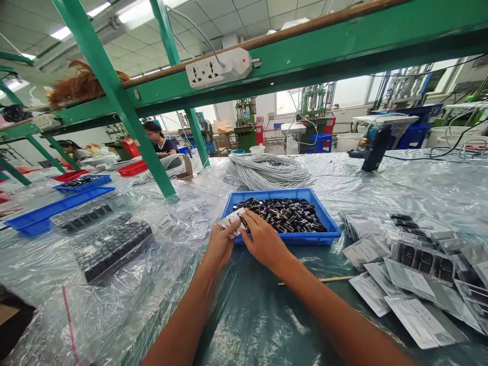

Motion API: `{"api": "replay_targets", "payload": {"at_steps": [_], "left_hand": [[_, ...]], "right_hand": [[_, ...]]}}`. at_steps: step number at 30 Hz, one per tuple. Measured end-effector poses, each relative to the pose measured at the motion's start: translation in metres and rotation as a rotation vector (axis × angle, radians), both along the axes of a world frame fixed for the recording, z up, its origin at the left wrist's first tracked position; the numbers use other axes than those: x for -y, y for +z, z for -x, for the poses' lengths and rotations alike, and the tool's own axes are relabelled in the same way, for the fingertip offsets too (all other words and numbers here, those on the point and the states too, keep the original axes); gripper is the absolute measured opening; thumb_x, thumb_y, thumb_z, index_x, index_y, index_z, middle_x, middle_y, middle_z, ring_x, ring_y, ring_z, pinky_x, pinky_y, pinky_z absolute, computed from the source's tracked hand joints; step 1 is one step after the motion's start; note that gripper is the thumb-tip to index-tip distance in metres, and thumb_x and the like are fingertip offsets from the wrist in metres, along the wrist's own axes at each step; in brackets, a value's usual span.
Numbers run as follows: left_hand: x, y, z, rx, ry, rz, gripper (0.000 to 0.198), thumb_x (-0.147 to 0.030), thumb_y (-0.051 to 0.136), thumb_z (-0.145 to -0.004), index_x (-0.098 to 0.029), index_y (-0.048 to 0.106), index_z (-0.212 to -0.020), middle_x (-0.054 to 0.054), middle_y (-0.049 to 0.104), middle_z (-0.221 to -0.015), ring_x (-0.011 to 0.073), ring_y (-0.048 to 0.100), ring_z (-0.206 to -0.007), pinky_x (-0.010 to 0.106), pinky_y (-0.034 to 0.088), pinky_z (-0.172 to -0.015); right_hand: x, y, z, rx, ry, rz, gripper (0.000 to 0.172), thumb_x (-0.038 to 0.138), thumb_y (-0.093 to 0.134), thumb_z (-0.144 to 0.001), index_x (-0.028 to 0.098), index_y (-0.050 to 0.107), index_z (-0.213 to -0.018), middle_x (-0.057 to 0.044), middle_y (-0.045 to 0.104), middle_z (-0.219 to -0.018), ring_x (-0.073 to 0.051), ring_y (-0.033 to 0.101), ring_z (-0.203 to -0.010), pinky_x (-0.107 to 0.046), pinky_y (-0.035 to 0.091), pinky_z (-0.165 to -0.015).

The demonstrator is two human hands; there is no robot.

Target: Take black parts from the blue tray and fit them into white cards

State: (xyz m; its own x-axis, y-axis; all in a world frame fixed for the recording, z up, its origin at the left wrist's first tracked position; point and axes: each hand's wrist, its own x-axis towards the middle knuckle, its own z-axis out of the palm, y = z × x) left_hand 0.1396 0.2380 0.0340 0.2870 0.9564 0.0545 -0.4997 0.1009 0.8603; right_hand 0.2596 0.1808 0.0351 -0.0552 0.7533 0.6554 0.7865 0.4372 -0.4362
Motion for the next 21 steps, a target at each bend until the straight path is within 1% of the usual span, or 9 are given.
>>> {"api": "replay_targets", "payload": {"at_steps": [2, 4, 7, 9, 10, 12, 16, 19, 21], "left_hand": [[0.000, -0.001, 0.000, -0.009, 0.020, -0.017, 0.044, -0.029, 0.088, -0.053, -0.012, 0.069, -0.088, 0.004, 0.072, -0.085, 0.0144, 0.065, -0.077, 0.024, 0.048, -0.074], [0.001, 0.000, 0.002, -0.032, 0.038, -0.046, 0.043, -0.029, 0.088, -0.051, -0.013, 0.067, -0.085, 0.001, 0.070, -0.078, 0.0124, 0.063, -0.070, 0.023, 0.047, -0.069], [0.000, 0.002, 0.006, -0.135, 0.043, -0.136, 0.042, -0.030, 0.087, -0.053, -0.015, 0.065, -0.086, -0.002, 0.066, -0.069, 0.0108, 0.058, -0.062, 0.023, 0.046, -0.063], [-0.001, 0.004, 0.008, -0.230, 0.050, -0.197, 0.041, -0.031, 0.085, -0.056, -0.016, 0.064, -0.088, -0.003, 0.064, -0.067, 0.0111, 0.057, -0.059, 0.023, 0.045, -0.060], [-0.001, 0.005, 0.009, -0.277, 0.065, -0.224, 0.039, -0.032, 0.084, -0.057, -0.016, 0.064, -0.088, -0.003, 0.063, -0.067, 0.0112, 0.056, -0.059, 0.023, 0.045, -0.060], [-0.002, 0.007, 0.010, -0.380, 0.129, -0.284, 0.034, -0.032, 0.081, -0.061, -0.017, 0.065, -0.087, -0.003, 0.063, -0.068, 0.0117, 0.056, -0.059, 0.024, 0.044, -0.060], [-0.002, 0.009, 0.011, -0.553, 0.286, -0.391, 0.021, -0.029, 0.074, -0.067, -0.019, 0.065, -0.084, -0.002, 0.064, -0.069, 0.0130, 0.056, -0.062, 0.024, 0.042, -0.060], [0.002, 0.009, 0.009, -0.637, 0.374, -0.436, 0.015, -0.025, 0.072, -0.069, -0.020, 0.064, -0.082, -0.002, 0.065, -0.070, 0.0147, 0.058, -0.064, 0.025, 0.043, -0.063], [0.006, 0.009, 0.006, -0.689, 0.431, -0.510, 0.012, -0.021, 0.068, -0.072, -0.021, 0.063, -0.083, 0.000, 0.067, -0.075, 0.0162, 0.061, -0.069, 0.027, 0.046, -0.068]], "right_hand": [[0.001, 0.002, 0.001, -0.067, -0.016, 0.008, 0.040, 0.025, 0.048, -0.095, 0.011, 0.056, -0.131, -0.020, 0.060, -0.133, -0.028, 0.056, -0.126, -0.050, 0.046, -0.106], [0.002, 0.005, 0.000, -0.156, -0.017, 0.053, 0.034, 0.028, 0.051, -0.094, 0.012, 0.061, -0.123, -0.017, 0.068, -0.120, -0.028, 0.065, -0.113, -0.047, 0.052, -0.099], [0.003, 0.011, -0.009, -0.295, 0.043, 0.161, 0.024, 0.029, 0.057, -0.091, 0.016, 0.065, -0.110, -0.010, 0.075, -0.101, -0.024, 0.072, -0.095, -0.039, 0.059, -0.086], [0.002, 0.015, -0.016, -0.329, 0.083, 0.212, 0.019, 0.025, 0.059, -0.090, 0.018, 0.065, -0.106, -0.007, 0.076, -0.097, -0.022, 0.073, -0.092, -0.036, 0.060, -0.083], [0.001, 0.016, -0.019, -0.310, 0.089, 0.228, 0.019, 0.023, 0.059, -0.089, 0.018, 0.065, -0.106, -0.007, 0.076, -0.097, -0.021, 0.073, -0.092, -0.034, 0.059, -0.083], [-0.002, 0.018, -0.022, -0.203, 0.063, 0.241, 0.020, 0.019, 0.057, -0.089, 0.016, 0.065, -0.108, -0.009, 0.076, -0.097, -0.022, 0.074, -0.092, -0.034, 0.059, -0.081], [-0.006, 0.017, -0.012, 0.041, -0.067, 0.215, 0.024, 0.014, 0.052, -0.091, 0.013, 0.063, -0.112, -0.013, 0.076, -0.098, -0.025, 0.073, -0.091, -0.034, 0.055, -0.079], [-0.005, 0.017, 0.001, 0.130, -0.156, 0.243, 0.020, 0.014, 0.048, -0.094, 0.012, 0.063, -0.107, -0.013, 0.075, -0.093, -0.025, 0.073, -0.084, -0.032, 0.052, -0.073], [-0.003, 0.016, 0.009, 0.158, -0.209, 0.273, 0.019, 0.012, 0.045, -0.095, 0.012, 0.064, -0.100, -0.013, 0.075, -0.090, -0.025, 0.072, -0.080, -0.030, 0.051, -0.070]]}}
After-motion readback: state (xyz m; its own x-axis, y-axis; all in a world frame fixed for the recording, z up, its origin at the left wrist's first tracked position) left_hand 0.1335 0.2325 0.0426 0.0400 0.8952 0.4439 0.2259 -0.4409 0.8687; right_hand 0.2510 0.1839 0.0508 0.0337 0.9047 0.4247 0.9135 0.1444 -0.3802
